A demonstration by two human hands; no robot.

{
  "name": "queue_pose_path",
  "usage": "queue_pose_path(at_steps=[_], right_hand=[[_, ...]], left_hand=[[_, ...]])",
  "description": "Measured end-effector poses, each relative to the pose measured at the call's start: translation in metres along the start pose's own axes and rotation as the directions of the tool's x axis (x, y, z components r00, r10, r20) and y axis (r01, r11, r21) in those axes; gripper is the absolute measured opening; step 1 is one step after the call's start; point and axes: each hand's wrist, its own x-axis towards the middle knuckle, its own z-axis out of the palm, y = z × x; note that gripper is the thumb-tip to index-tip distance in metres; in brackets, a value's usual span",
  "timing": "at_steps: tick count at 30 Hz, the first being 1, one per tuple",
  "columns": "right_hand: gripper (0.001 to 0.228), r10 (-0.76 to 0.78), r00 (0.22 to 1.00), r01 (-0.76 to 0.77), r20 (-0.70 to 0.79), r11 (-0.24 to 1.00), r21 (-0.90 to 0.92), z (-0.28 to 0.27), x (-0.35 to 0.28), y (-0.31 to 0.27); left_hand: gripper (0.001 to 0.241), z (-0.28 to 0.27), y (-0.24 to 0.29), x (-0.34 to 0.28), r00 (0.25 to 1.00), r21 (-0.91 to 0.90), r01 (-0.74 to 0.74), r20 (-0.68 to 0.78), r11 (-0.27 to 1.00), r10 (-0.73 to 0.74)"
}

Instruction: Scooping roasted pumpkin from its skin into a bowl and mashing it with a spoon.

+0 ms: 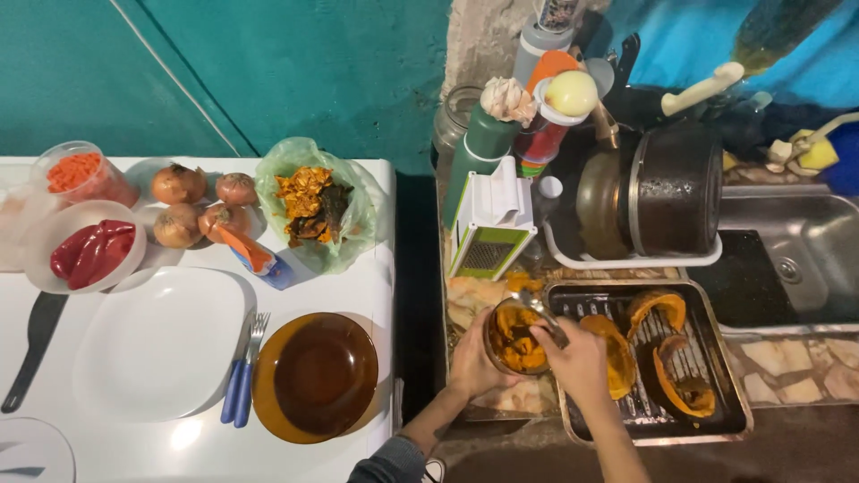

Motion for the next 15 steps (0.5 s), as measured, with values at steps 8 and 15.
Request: queue_pose_path(at_steps=[8, 15], right_hand=[[0.027, 0.097, 0.995, -0.097, 0.011, 0.993, 0.061, -0.016, 0.002, -0.018], [0.025, 0.283, 0.957, -0.281, 0.064, 0.959, -0.041, -0.029, 0.005, -0.003]], left_hand=[[0.135, -0.001, -0.022, -0.001, 1.000, -0.025, 0.005, -0.028, 1.000, -0.006], [0.143, -0.018, -0.005, -0.004, 0.999, -0.052, 0.049, 0.008, 0.997, -0.049]])
